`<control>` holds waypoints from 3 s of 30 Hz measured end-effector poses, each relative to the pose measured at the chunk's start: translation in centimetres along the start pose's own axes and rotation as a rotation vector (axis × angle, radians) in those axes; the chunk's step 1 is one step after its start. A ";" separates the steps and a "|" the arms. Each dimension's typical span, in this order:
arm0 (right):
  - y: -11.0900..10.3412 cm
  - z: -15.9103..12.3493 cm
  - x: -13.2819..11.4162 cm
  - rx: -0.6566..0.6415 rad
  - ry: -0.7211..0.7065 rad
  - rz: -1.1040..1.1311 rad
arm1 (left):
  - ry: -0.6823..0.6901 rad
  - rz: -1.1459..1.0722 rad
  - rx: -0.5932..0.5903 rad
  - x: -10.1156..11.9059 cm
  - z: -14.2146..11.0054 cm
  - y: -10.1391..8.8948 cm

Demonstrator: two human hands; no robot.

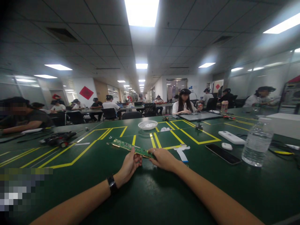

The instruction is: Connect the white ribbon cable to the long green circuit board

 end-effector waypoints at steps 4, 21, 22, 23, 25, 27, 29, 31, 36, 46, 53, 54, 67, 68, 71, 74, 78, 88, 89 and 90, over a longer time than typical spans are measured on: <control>-0.5 0.0 -0.8 -0.064 -0.018 0.038 | 0.012 -0.020 0.022 0.0 0.1 -0.2; -1.2 -7.1 13.7 -0.133 0.809 -0.345 | -0.110 -0.146 0.004 -0.2 0.1 0.7; -0.7 -7.3 14.0 -0.159 0.815 -0.319 | -0.117 -0.145 0.001 -0.1 -0.1 0.9; -0.3 -7.4 14.0 -0.179 0.807 -0.292 | -0.131 -0.134 -0.002 -0.1 -0.3 1.0; 0.1 -7.0 13.6 -0.197 0.758 -0.249 | -0.175 -0.080 -0.024 -0.1 -0.6 1.4; 0.2 -6.2 12.9 -0.193 0.691 -0.216 | -0.218 -0.014 -0.073 -0.2 -1.0 1.7; 0.2 -5.4 12.0 -0.174 0.620 -0.193 | -0.233 0.026 -0.106 -0.2 -1.2 1.9; 0.1 -4.9 11.5 -0.150 0.565 -0.184 | -0.240 0.042 -0.117 -0.2 -1.4 2.0; 0.1 -5.1 11.7 -0.077 0.587 -0.227 | -0.189 0.086 -0.130 0.0 -1.4 2.1; 0.4 -5.7 12.0 -0.132 0.722 -0.208 | -0.140 0.187 -0.147 0.3 -1.8 2.5; -0.1 -4.0 11.1 0.049 0.624 0.053 | -0.101 0.258 -0.123 0.3 -1.9 2.5; -0.1 -3.5 10.6 0.085 0.597 0.128 | -0.101 0.264 -0.122 0.3 -1.9 2.5; 0.9 0.4 1.5 0.153 0.456 1.146 | -0.106 0.171 -0.166 -0.5 -1.2 2.2; 1.0 0.3 1.3 0.147 0.467 1.155 | -0.106 0.170 -0.189 -0.5 -1.2 2.4; 1.3 0.3 1.0 0.134 0.475 1.129 | -0.120 0.182 -0.233 -0.6 -1.3 2.6; 1.7 0.2 1.2 0.122 0.468 1.049 | -0.121 0.194 -0.229 -0.6 -1.4 2.6; 2.2 0.0 1.8 0.123 0.475 0.997 | -0.131 0.201 -0.218 -0.5 -1.5 2.6; 1.7 0.1 0.9 0.099 0.454 1.053 | -0.133 0.227 -0.241 -0.5 -1.7 2.9; 1.8 0.2 0.8 0.098 0.451 1.061 | -0.126 0.228 -0.245 -0.5 -1.7 3.0; 1.8 0.2 0.8 0.097 0.451 1.069 | -0.121 0.227 -0.248 -0.5 -1.7 3.0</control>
Point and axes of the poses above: each hand's wrist, its own z-axis towards the middle knuckle, its own y-axis out of the palm, x = y × z, the point moved 6 cm from there along z, towards the middle knuckle, and after that the axes turned 11 degrees about -y, right-handed, at the moved point
